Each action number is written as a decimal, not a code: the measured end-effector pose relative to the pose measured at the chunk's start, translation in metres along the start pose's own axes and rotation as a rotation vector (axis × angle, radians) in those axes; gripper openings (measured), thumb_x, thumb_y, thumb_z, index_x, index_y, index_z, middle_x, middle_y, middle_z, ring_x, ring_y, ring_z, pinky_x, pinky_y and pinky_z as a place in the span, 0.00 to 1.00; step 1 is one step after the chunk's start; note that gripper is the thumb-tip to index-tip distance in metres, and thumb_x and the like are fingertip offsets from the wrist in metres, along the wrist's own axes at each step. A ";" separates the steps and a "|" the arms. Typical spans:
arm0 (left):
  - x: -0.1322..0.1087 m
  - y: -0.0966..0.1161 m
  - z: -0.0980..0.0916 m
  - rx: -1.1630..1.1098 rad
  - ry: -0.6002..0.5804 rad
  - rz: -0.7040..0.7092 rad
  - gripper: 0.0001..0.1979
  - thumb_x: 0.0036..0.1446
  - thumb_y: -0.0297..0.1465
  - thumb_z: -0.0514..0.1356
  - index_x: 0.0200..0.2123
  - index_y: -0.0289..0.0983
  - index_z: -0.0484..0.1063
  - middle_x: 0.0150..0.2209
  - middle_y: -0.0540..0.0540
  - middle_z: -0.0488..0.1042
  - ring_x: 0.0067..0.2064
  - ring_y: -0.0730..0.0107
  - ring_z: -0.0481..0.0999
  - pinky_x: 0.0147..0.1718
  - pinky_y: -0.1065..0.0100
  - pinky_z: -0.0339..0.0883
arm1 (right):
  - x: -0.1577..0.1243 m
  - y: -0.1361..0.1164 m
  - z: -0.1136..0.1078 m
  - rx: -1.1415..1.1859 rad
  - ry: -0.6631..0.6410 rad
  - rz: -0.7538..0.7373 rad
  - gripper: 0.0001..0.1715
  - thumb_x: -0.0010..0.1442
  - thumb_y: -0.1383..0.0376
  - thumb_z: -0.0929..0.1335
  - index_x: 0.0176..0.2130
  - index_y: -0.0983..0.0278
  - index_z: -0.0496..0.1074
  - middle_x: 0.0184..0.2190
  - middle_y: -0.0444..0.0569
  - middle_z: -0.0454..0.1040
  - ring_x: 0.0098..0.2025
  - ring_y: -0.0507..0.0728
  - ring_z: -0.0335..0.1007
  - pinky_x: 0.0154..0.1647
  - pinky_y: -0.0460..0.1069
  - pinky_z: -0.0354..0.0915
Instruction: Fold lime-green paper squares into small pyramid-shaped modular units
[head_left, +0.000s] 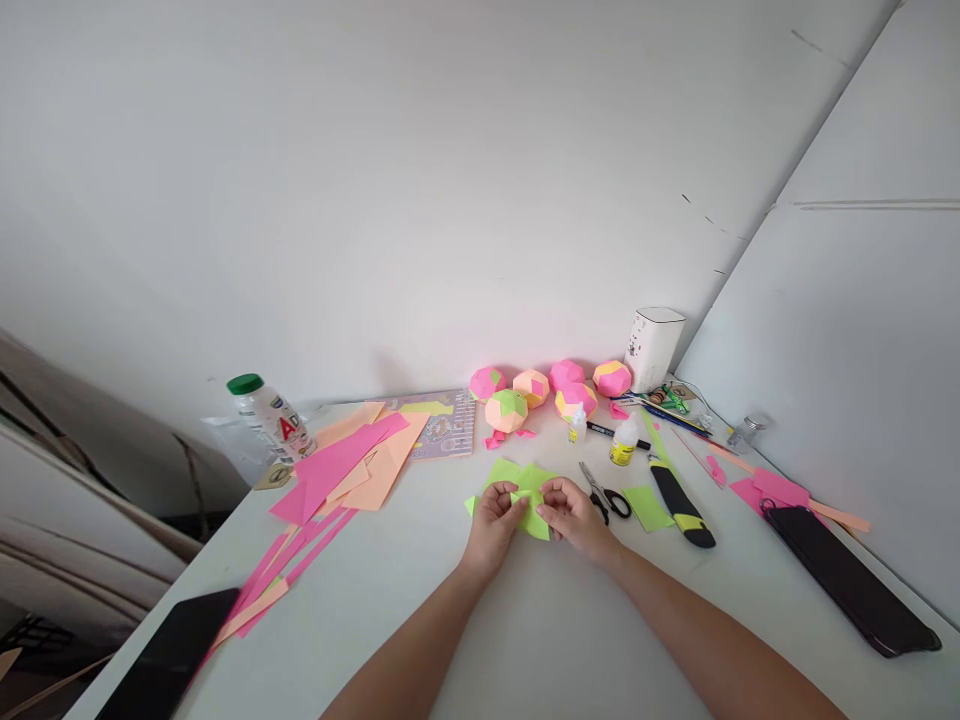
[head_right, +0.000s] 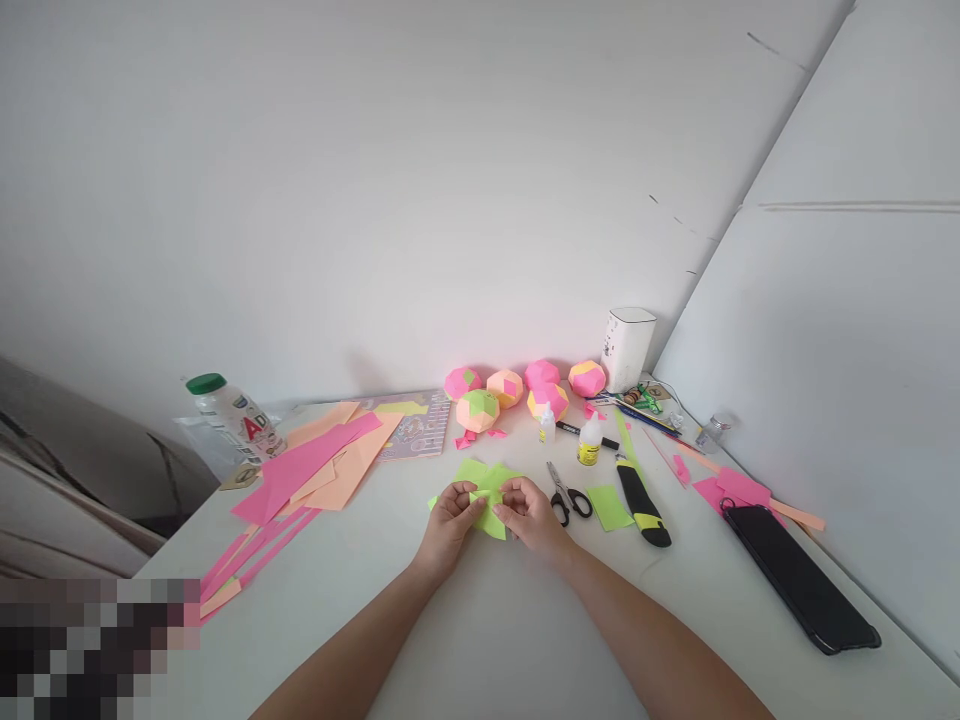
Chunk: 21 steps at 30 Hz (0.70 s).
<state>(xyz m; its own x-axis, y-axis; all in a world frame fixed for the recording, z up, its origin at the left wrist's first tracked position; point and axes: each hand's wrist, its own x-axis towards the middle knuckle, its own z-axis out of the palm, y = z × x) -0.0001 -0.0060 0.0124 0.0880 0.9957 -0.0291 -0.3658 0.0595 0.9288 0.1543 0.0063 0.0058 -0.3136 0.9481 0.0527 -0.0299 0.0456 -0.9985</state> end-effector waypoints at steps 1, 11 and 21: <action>0.000 0.000 0.000 -0.009 -0.004 -0.002 0.18 0.45 0.38 0.64 0.35 0.38 0.60 0.25 0.53 0.69 0.26 0.74 0.69 0.26 0.72 0.61 | 0.000 0.000 0.000 0.004 -0.004 0.009 0.20 0.51 0.56 0.69 0.41 0.63 0.64 0.24 0.40 0.66 0.17 0.46 0.58 0.17 0.43 0.57; 0.001 -0.004 -0.001 0.002 -0.019 0.045 0.17 0.45 0.38 0.64 0.31 0.39 0.59 0.26 0.53 0.69 0.27 0.75 0.69 0.27 0.73 0.61 | 0.001 0.002 -0.002 -0.071 -0.041 0.025 0.19 0.49 0.52 0.70 0.26 0.65 0.63 0.18 0.38 0.61 0.16 0.47 0.57 0.17 0.43 0.54; -0.001 -0.004 -0.002 0.081 -0.082 0.066 0.20 0.45 0.35 0.65 0.43 0.39 0.67 0.39 0.46 0.71 0.42 0.68 0.70 0.38 0.69 0.64 | 0.002 0.005 -0.003 -0.076 -0.018 0.008 0.20 0.51 0.53 0.68 0.23 0.63 0.59 0.15 0.36 0.58 0.15 0.48 0.56 0.17 0.44 0.52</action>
<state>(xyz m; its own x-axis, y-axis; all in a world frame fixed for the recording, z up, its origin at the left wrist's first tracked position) -0.0005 -0.0075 0.0077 0.1429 0.9879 0.0606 -0.2974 -0.0155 0.9546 0.1564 0.0093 0.0010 -0.3304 0.9428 0.0448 0.0448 0.0630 -0.9970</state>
